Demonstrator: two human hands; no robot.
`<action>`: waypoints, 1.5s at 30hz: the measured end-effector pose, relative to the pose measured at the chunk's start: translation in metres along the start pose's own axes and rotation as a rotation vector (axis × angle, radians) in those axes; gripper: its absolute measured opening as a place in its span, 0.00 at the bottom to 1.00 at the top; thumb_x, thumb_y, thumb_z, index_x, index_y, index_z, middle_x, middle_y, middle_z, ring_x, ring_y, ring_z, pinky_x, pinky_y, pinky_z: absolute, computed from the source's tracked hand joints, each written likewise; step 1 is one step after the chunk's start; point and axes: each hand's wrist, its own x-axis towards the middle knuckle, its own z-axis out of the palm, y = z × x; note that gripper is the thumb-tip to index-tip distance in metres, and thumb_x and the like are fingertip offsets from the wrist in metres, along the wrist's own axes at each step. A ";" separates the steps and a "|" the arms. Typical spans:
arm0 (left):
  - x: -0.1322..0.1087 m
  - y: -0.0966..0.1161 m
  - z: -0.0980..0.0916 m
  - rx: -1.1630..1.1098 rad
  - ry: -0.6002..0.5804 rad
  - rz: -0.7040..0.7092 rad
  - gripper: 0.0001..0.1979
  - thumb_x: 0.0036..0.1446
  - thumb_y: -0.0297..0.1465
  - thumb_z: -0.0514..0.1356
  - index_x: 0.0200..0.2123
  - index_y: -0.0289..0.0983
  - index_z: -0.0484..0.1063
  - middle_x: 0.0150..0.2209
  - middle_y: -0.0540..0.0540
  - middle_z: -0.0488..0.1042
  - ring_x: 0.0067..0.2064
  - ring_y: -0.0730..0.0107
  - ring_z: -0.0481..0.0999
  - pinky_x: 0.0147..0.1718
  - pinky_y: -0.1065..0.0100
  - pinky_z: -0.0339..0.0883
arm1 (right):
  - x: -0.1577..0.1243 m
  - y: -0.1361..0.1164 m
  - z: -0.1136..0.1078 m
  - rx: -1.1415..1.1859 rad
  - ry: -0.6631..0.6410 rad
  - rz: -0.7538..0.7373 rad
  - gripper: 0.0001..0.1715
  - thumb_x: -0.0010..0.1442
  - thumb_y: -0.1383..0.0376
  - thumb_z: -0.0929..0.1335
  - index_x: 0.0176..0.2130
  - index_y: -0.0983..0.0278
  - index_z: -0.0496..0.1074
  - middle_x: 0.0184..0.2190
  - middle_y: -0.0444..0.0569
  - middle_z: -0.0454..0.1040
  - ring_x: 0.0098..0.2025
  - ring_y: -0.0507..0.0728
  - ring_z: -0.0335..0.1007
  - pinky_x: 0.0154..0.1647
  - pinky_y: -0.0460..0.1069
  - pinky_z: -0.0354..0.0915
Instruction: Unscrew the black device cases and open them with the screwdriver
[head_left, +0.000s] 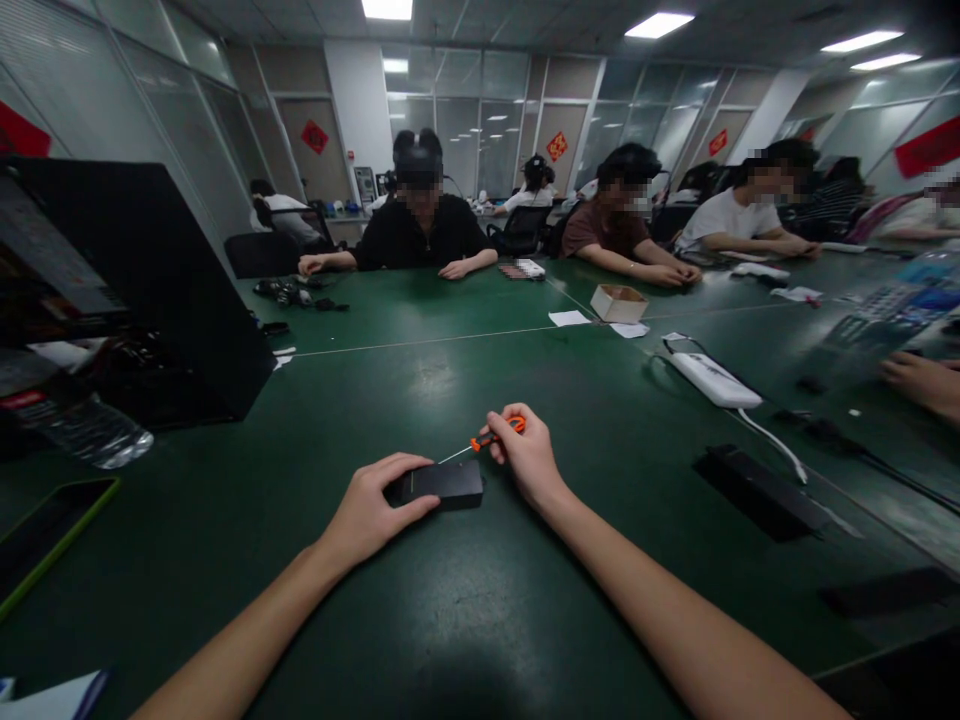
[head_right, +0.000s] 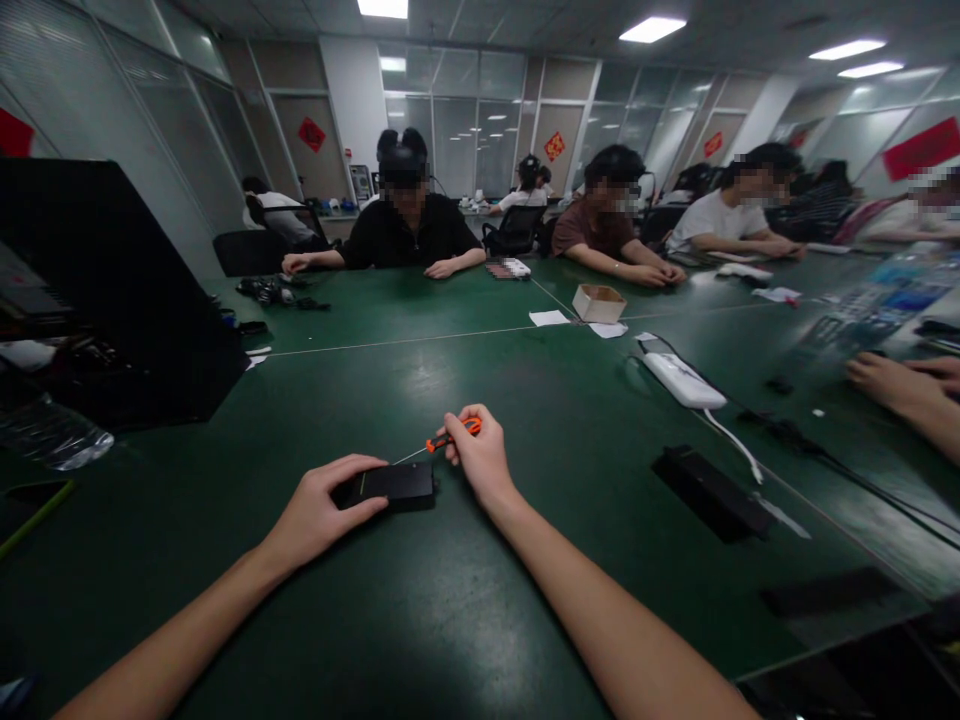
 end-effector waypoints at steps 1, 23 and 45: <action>0.000 0.000 0.001 0.001 0.007 0.002 0.17 0.57 0.38 0.68 0.48 0.39 0.78 0.48 0.43 0.81 0.48 0.56 0.80 0.49 0.60 0.70 | -0.001 0.004 0.002 0.018 -0.011 0.033 0.27 0.46 0.49 0.78 0.30 0.61 0.62 0.24 0.42 0.78 0.16 0.46 0.63 0.15 0.41 0.56; -0.005 -0.006 0.005 0.039 0.082 -0.010 0.21 0.54 0.39 0.71 0.50 0.39 0.79 0.48 0.43 0.83 0.47 0.54 0.83 0.48 0.60 0.74 | 0.003 0.010 -0.003 0.173 -0.150 0.372 0.22 0.47 0.56 0.80 0.31 0.63 0.69 0.31 0.47 0.82 0.23 0.47 0.72 0.26 0.42 0.69; -0.007 -0.014 0.007 0.038 0.031 0.060 0.22 0.56 0.42 0.70 0.51 0.39 0.78 0.49 0.41 0.82 0.49 0.55 0.82 0.51 0.59 0.75 | 0.005 0.006 -0.004 0.074 -0.203 0.359 0.28 0.44 0.50 0.80 0.31 0.62 0.68 0.26 0.45 0.80 0.19 0.46 0.68 0.19 0.40 0.63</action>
